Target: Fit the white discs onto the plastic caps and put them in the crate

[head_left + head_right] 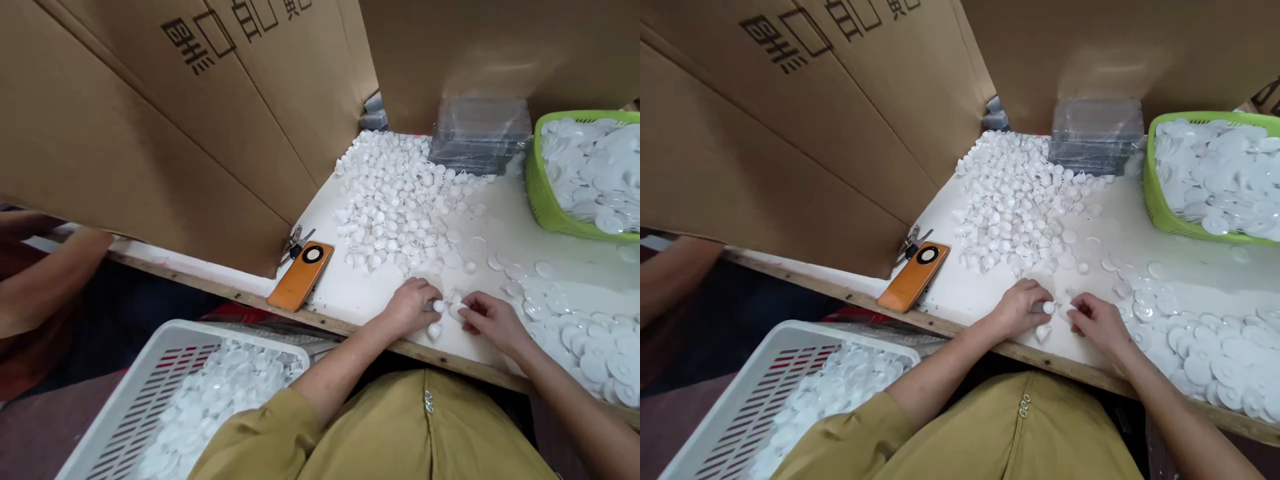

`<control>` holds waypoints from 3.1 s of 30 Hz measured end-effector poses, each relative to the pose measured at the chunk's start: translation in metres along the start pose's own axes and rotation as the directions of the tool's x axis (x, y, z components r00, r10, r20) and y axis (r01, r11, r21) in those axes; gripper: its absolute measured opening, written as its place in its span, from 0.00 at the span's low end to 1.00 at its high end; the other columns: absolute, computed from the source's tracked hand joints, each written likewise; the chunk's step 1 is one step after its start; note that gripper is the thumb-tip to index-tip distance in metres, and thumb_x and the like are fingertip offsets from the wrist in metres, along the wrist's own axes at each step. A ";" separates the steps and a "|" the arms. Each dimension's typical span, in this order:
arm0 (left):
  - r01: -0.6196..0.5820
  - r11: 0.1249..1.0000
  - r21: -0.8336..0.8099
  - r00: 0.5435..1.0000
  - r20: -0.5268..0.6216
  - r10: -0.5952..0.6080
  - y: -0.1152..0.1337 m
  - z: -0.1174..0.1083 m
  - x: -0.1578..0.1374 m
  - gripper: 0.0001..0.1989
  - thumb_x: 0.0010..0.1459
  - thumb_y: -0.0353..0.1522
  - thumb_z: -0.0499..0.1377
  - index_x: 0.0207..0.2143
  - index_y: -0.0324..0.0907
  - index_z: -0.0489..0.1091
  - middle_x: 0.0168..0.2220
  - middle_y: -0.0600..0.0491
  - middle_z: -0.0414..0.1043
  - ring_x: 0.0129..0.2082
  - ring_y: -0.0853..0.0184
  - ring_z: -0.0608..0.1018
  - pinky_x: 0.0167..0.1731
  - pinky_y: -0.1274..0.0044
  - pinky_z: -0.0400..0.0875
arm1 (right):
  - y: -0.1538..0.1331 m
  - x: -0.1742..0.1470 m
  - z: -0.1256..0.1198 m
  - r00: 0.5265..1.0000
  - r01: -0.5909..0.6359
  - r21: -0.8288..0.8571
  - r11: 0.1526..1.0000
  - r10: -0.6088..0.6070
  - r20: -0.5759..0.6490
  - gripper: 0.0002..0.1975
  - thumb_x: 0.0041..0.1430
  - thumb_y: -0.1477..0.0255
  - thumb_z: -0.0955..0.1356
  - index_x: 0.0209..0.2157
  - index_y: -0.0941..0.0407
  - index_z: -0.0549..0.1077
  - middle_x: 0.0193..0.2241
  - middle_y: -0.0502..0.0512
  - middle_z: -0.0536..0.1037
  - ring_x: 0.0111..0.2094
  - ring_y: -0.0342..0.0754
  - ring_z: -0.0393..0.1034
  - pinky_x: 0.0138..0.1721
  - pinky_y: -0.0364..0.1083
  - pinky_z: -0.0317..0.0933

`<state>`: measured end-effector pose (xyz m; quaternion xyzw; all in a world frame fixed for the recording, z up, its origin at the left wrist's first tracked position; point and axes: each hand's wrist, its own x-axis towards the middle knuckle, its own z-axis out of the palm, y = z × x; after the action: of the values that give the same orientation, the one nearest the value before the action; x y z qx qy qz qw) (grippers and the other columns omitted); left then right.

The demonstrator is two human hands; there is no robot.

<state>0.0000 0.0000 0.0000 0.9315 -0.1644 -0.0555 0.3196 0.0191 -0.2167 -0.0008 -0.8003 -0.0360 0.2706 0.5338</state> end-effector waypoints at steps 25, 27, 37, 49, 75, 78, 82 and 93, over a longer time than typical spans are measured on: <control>-0.005 0.995 -0.098 0.995 0.097 0.015 -0.007 -0.013 0.004 0.12 0.53 0.39 0.63 0.37 0.42 0.75 0.33 0.52 0.75 0.36 0.64 0.75 0.37 0.76 0.67 | -0.045 0.032 0.021 0.974 -0.144 -0.085 0.986 0.157 0.166 0.15 0.47 0.62 0.73 0.28 0.55 0.66 0.19 0.48 0.72 0.19 0.46 0.70 0.16 0.40 0.59; 0.016 0.997 -0.082 0.995 0.096 -0.008 -0.007 -0.013 0.005 0.09 0.55 0.37 0.62 0.36 0.42 0.75 0.33 0.51 0.75 0.36 0.64 0.75 0.36 0.76 0.67 | -0.046 0.031 0.021 0.970 -0.152 -0.074 0.986 0.163 0.180 0.16 0.48 0.60 0.73 0.28 0.55 0.66 0.19 0.48 0.72 0.19 0.46 0.71 0.16 0.40 0.59; -0.006 0.994 -0.111 0.995 0.095 0.016 -0.010 -0.012 0.008 0.07 0.54 0.36 0.62 0.32 0.41 0.74 0.32 0.52 0.74 0.34 0.66 0.73 0.34 0.77 0.66 | -0.039 0.026 0.021 0.964 -0.215 -0.019 0.976 0.215 0.156 0.19 0.48 0.57 0.72 0.30 0.55 0.63 0.19 0.49 0.74 0.20 0.47 0.72 0.18 0.41 0.62; 0.002 0.998 -0.064 0.997 0.072 0.003 -0.008 -0.010 0.009 0.08 0.53 0.37 0.62 0.31 0.42 0.75 0.31 0.52 0.74 0.33 0.65 0.74 0.32 0.77 0.66 | -0.047 0.026 0.024 0.949 -0.254 0.032 0.967 0.242 0.204 0.22 0.44 0.56 0.73 0.29 0.55 0.61 0.17 0.50 0.74 0.19 0.47 0.71 0.17 0.41 0.61; 0.146 0.988 -0.056 0.906 0.409 -0.111 -0.001 -0.041 0.040 0.18 0.44 0.37 0.68 0.36 0.42 0.68 0.28 0.58 0.71 0.28 0.69 0.72 0.25 0.80 0.58 | -0.053 0.040 0.032 0.913 -0.312 -0.033 0.950 0.309 0.268 0.10 0.58 0.80 0.64 0.32 0.53 0.57 0.14 0.44 0.71 0.14 0.45 0.67 0.14 0.39 0.59; 0.209 0.970 -0.120 0.918 0.367 -0.153 0.010 -0.044 0.030 0.16 0.45 0.35 0.65 0.37 0.42 0.68 0.28 0.58 0.69 0.28 0.69 0.71 0.26 0.80 0.59 | -0.054 0.031 0.036 0.940 -0.220 -0.006 0.975 0.214 0.267 0.06 0.61 0.74 0.63 0.33 0.54 0.58 0.16 0.45 0.71 0.16 0.45 0.68 0.16 0.40 0.60; 0.334 0.922 -0.194 0.913 0.310 -0.265 0.003 -0.081 -0.027 0.12 0.48 0.35 0.60 0.36 0.42 0.69 0.26 0.58 0.66 0.28 0.70 0.69 0.28 0.80 0.60 | -0.053 0.011 0.014 0.982 0.113 -0.163 0.980 -0.086 0.167 0.06 0.64 0.66 0.62 0.35 0.54 0.65 0.26 0.50 0.75 0.23 0.46 0.71 0.25 0.43 0.64; 0.777 0.478 0.409 0.487 0.089 -0.869 -0.076 -0.159 -0.233 0.21 0.48 0.45 0.54 0.38 0.41 0.74 0.36 0.46 0.77 0.38 0.53 0.77 0.40 0.70 0.66 | 0.018 0.017 -0.089 0.833 0.326 -0.910 0.255 -0.533 0.149 0.15 0.51 0.85 0.61 0.36 0.59 0.74 0.39 0.65 0.73 0.37 0.56 0.67 0.38 0.53 0.63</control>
<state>-0.1654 0.2277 0.0781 0.9122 0.2583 -0.3098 0.0722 0.0712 -0.2928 0.0021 -0.9366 -0.3440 -0.0284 0.0605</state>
